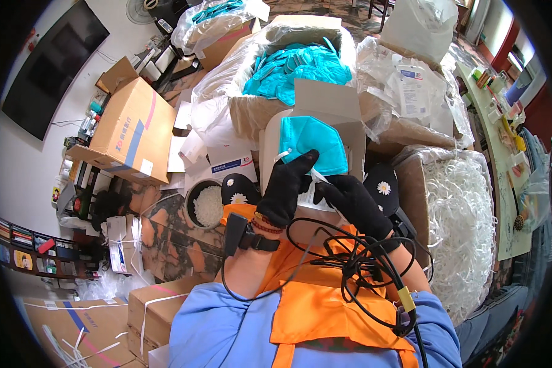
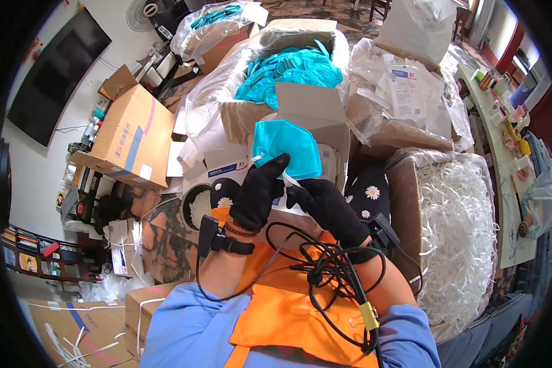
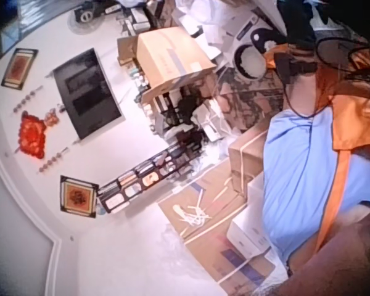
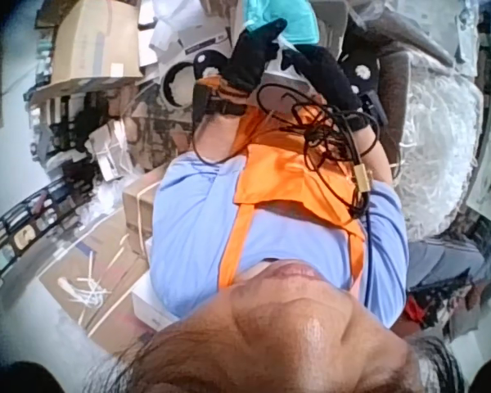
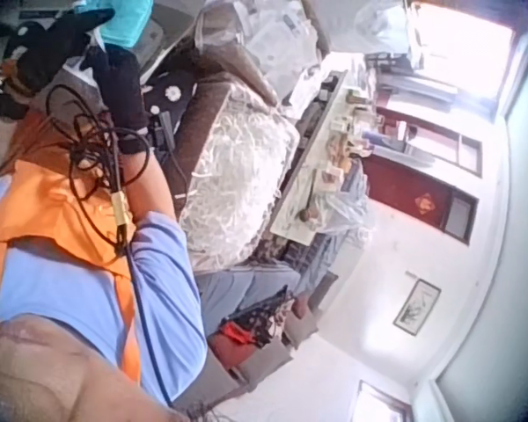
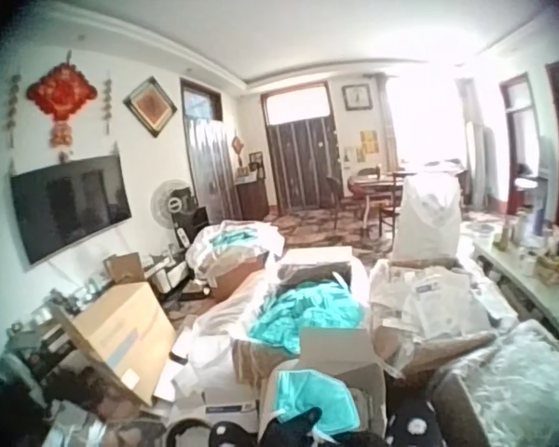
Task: Packing medical/protective masks from a large bin into individual boxes.
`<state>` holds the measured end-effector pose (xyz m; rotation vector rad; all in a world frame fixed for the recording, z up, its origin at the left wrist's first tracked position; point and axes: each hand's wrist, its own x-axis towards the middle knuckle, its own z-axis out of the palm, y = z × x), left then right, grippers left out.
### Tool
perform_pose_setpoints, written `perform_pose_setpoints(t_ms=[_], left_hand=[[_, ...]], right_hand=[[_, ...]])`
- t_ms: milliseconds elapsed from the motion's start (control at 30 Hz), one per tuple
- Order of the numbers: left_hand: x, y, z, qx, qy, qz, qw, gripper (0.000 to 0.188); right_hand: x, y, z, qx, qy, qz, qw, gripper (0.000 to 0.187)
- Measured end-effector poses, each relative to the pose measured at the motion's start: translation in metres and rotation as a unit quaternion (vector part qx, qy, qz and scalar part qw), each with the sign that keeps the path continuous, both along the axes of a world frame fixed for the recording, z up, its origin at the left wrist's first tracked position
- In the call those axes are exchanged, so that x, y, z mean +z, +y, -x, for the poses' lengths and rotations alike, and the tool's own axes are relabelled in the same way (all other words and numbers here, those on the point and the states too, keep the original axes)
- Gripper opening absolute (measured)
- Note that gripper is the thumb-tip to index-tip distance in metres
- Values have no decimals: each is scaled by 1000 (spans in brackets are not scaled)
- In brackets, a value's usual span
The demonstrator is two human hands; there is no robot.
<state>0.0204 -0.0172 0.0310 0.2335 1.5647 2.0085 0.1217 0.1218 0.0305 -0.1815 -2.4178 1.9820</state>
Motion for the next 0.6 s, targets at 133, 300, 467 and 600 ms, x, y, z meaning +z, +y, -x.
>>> perform_pose_setpoints(t_ms=[133,300,467,600], left_hand=[[-17,8,0,29,7,-25,999,21],[-35,7,2,117,223,66,966,31],[-40,20,-10,96,153,92,979,33],[-38,29,-31,70,113,14,991,28]], right_hand=[[-3,-13,-3,-33,22,70,997,24],[-8,5,-5,-60,-3,126,990,27],[1,1,4,-248,103,259,928,26],[-11,15,7,-248,131,-29,959,21]])
